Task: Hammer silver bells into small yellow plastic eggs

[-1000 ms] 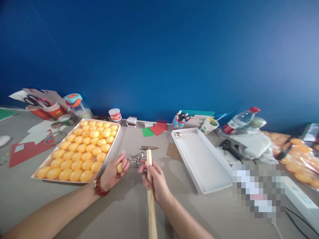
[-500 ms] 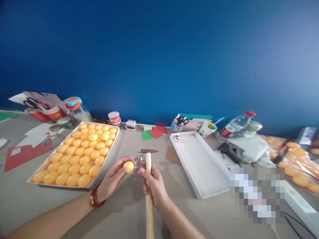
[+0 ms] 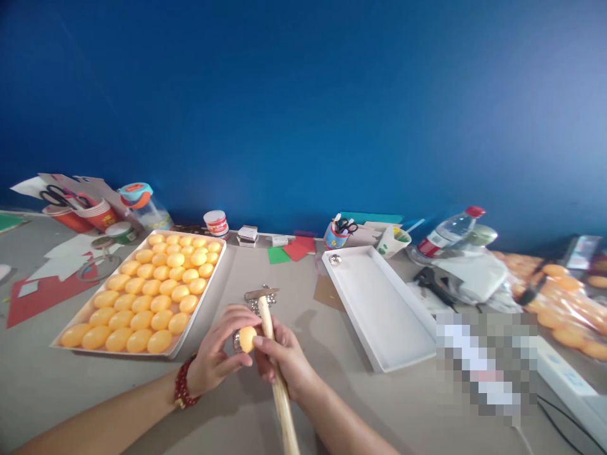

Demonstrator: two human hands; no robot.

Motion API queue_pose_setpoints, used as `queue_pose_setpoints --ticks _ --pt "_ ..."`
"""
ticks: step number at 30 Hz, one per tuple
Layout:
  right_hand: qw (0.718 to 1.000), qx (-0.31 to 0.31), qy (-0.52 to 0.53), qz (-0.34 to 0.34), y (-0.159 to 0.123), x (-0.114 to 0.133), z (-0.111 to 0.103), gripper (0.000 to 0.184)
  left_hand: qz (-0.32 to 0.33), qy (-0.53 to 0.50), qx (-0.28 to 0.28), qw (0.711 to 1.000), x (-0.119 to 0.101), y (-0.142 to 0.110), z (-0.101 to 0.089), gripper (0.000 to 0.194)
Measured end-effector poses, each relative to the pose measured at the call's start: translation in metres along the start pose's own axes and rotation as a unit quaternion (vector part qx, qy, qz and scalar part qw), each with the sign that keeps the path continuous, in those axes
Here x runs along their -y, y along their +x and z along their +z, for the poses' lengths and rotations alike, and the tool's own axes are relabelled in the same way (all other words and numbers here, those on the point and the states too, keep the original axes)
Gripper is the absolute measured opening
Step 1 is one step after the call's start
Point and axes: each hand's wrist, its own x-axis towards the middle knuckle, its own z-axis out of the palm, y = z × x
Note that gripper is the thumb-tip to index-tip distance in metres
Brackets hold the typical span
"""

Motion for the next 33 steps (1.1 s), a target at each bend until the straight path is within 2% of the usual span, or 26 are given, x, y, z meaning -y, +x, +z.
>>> queue_pose_setpoints --ticks 2,6,13,16,22,25,29,33 --pt "1.0 0.0 -0.019 -0.01 -0.001 0.001 0.001 0.043 0.005 0.012 0.015 1.0 -0.003 0.002 0.0 0.041" --pt "0.998 -0.031 -0.057 -0.015 -0.004 0.003 0.005 0.048 0.01 0.041 0.019 0.999 -0.002 0.002 -0.002 0.041" --pt "1.0 -0.011 0.01 0.01 -0.003 0.0 0.002 0.043 -0.015 0.013 0.021 1.0 0.004 -0.001 -0.001 0.055" --pt "1.0 -0.014 0.021 0.013 -0.002 -0.003 0.001 0.044 -0.014 0.034 0.029 0.999 0.001 -0.001 -0.001 0.05" --pt "1.0 -0.016 -0.004 0.0 -0.002 -0.003 0.004 0.043 0.027 0.083 0.033 0.996 0.002 -0.002 0.0 0.041" --pt "1.0 -0.018 0.004 0.008 -0.001 -0.004 0.002 0.045 0.058 0.123 0.049 0.99 0.006 -0.002 0.0 0.042" --pt "0.999 -0.02 0.018 0.024 -0.001 -0.004 0.0 0.048 0.076 0.15 0.049 0.985 0.009 -0.004 0.0 0.053" --pt "1.0 -0.016 0.02 0.016 -0.001 -0.005 0.0 0.045 0.093 0.167 0.045 0.98 0.008 -0.005 0.0 0.047"
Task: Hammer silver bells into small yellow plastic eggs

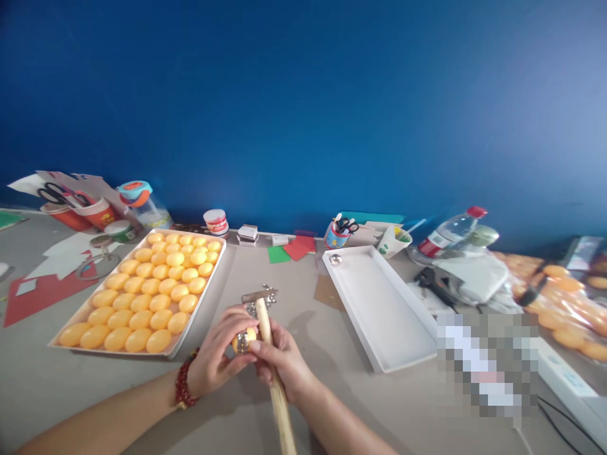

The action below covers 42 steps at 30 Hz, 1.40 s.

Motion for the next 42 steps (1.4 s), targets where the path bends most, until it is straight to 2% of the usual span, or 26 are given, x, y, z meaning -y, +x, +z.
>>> queue_pose_setpoints --ticks 5,8,14,23,25,28,30,31,34,36,42 --pt "1.0 -0.019 -0.005 -0.009 0.0 0.0 0.0 0.045 0.002 -0.011 0.006 1.0 0.0 0.001 0.0 0.056" --pt "0.999 -0.027 -0.011 -0.025 0.0 0.0 0.001 0.049 0.007 -0.022 -0.014 1.0 0.001 0.001 0.002 0.068" --pt "0.997 -0.048 -0.049 -0.047 -0.002 0.001 0.004 0.044 0.009 -0.021 0.002 1.0 0.001 0.004 0.0 0.043" --pt "0.995 -0.052 -0.067 -0.042 -0.002 0.002 0.006 0.045 0.017 -0.033 0.002 0.999 0.003 0.011 -0.003 0.036" --pt "0.995 -0.053 -0.07 -0.04 -0.002 0.001 0.006 0.046 0.017 -0.035 0.001 0.999 0.005 0.009 -0.002 0.042" --pt "0.992 -0.068 -0.097 -0.047 -0.003 0.001 0.006 0.05 0.02 -0.037 -0.013 0.999 0.006 0.006 0.0 0.068" --pt "0.986 -0.084 -0.132 -0.063 -0.004 0.003 0.007 0.053 0.01 -0.033 -0.033 0.999 0.005 0.004 0.0 0.078" --pt "0.982 -0.09 -0.15 -0.073 -0.005 0.004 0.008 0.054 0.003 -0.027 -0.042 0.999 0.004 0.003 0.0 0.074" --pt "0.974 -0.098 -0.181 -0.097 -0.007 0.008 0.009 0.053 -0.011 -0.002 -0.047 0.999 0.0 0.003 -0.003 0.047" --pt "0.972 -0.098 -0.189 -0.1 -0.009 0.009 0.009 0.054 -0.014 0.001 -0.048 0.999 -0.001 0.002 -0.005 0.037" --pt "0.978 -0.044 -0.189 -0.074 -0.01 0.009 0.005 0.049 -0.025 -0.089 -0.041 0.995 0.004 0.0 -0.004 0.041"
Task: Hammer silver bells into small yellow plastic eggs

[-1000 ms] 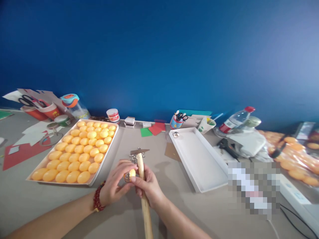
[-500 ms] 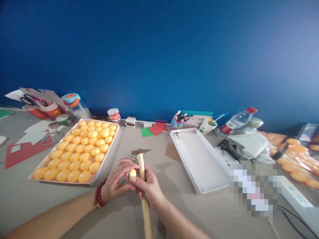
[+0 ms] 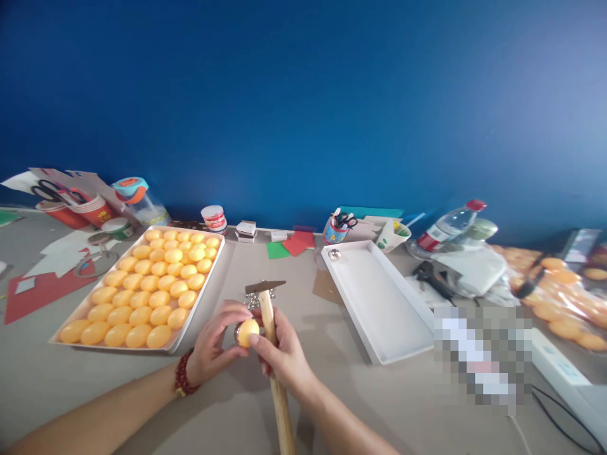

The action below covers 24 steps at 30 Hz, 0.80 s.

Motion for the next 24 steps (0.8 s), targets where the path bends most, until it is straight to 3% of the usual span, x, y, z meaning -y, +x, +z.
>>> queue_pose_setpoints --ticks 7,15,24 --pt "1.0 -0.029 -0.009 0.0 0.0036 0.0006 -0.0007 0.056 -0.024 -0.014 0.039 0.999 0.0008 0.0055 0.0023 0.047" --pt "0.999 -0.003 0.049 0.004 0.0028 -0.0012 -0.0023 0.046 -0.035 -0.06 0.013 0.998 0.0049 0.0057 0.0051 0.044" --pt "0.999 -0.022 0.025 -0.002 0.0035 0.0021 0.0001 0.06 -0.047 -0.043 0.023 0.998 -0.0003 0.0042 0.0061 0.041"
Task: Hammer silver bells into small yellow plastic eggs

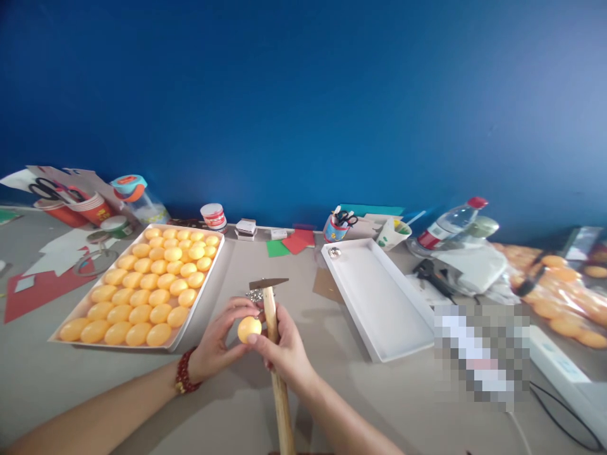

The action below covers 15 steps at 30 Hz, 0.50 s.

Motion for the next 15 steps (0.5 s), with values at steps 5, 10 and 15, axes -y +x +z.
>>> queue_pose_setpoints --ticks 5,10,15 --pt "1.0 0.019 0.012 0.006 -0.0011 -0.0016 -0.0022 0.049 -0.005 -0.011 -0.003 1.0 0.0001 0.0022 -0.0024 0.043" --pt "1.0 0.013 0.025 0.01 -0.0006 -0.0006 -0.0023 0.054 -0.001 0.001 -0.008 1.0 0.0013 0.002 -0.0025 0.043" --pt "1.0 -0.006 0.002 0.01 0.0001 -0.0006 -0.0006 0.059 0.024 0.014 -0.017 0.999 -0.0025 0.0018 -0.0007 0.041"
